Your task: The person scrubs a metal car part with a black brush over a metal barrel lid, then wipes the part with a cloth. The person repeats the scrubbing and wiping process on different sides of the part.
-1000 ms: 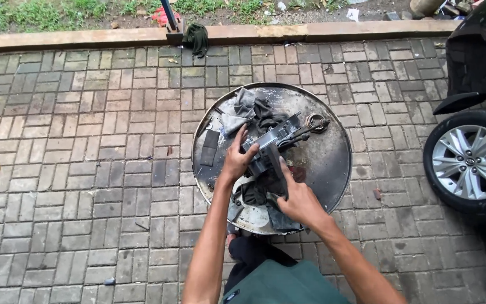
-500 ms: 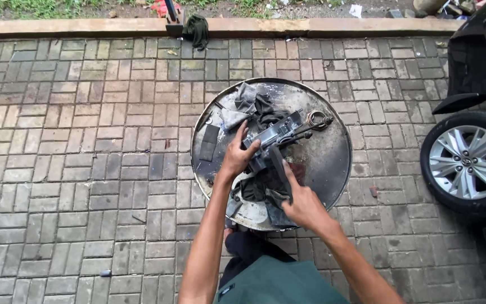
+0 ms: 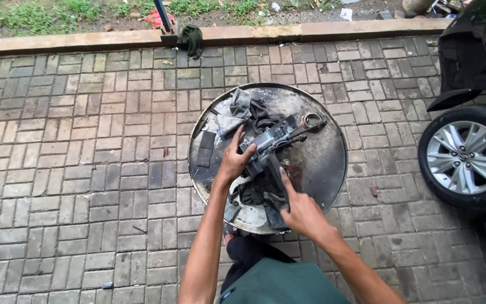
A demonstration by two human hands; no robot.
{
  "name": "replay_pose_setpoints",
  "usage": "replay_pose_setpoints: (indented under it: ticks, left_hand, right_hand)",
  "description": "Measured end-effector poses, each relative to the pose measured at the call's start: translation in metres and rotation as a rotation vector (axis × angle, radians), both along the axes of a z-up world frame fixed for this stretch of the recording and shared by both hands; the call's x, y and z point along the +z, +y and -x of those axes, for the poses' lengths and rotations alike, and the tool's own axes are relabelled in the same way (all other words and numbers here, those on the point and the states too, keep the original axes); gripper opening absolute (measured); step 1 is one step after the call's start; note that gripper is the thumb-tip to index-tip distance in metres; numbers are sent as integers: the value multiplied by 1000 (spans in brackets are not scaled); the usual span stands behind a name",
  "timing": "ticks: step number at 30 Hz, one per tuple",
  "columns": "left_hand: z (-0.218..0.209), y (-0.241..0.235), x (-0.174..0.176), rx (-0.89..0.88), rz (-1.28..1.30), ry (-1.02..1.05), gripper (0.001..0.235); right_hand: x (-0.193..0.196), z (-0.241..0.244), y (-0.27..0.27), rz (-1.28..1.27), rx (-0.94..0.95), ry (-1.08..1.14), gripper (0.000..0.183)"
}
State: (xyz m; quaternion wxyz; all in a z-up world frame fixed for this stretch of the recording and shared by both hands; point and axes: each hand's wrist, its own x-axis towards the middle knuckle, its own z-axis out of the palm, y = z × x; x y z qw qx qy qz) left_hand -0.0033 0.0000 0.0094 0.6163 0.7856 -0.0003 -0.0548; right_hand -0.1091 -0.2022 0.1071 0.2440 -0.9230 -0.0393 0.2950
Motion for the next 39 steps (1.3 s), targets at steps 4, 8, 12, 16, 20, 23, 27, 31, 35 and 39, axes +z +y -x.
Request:
replay_pose_setpoints:
  ticks: [4, 8, 12, 16, 20, 23, 27, 31, 35, 39]
  left_hand:
    - [0, 1, 0, 7, -3, 23, 91]
    - [-2, 4, 3, 1, -20, 11, 91]
    - [2, 7, 12, -4, -13, 13, 91]
    - [1, 7, 4, -26, -16, 24, 92]
    - [0, 7, 10, -65, -59, 25, 88]
    - [-1, 7, 6, -63, -48, 32, 89]
    - [0, 10, 9, -54, -37, 22, 90]
    - [-1, 9, 3, -55, -39, 34, 91]
    - [4, 9, 2, -57, -31, 30, 91]
    - [-4, 9, 1, -59, -31, 8, 87]
  right_hand:
    - [-19, -32, 12, 30, 62, -94, 94]
    - [-14, -55, 18, 6, 63, -155, 90]
    - [-10, -19, 13, -20, 9, -66, 96]
    - [-2, 14, 7, -46, -97, -2, 94]
    - [-9, -20, 23, -25, -67, -63, 90]
    - [-26, -50, 33, 56, -9, -131, 93]
    - [-22, -55, 38, 33, -4, -135, 90]
    - [5, -9, 27, -149, -160, -19, 94]
    - [22, -4, 34, -62, -117, -8, 94]
    - [-4, -55, 40, 42, -41, -44, 91]
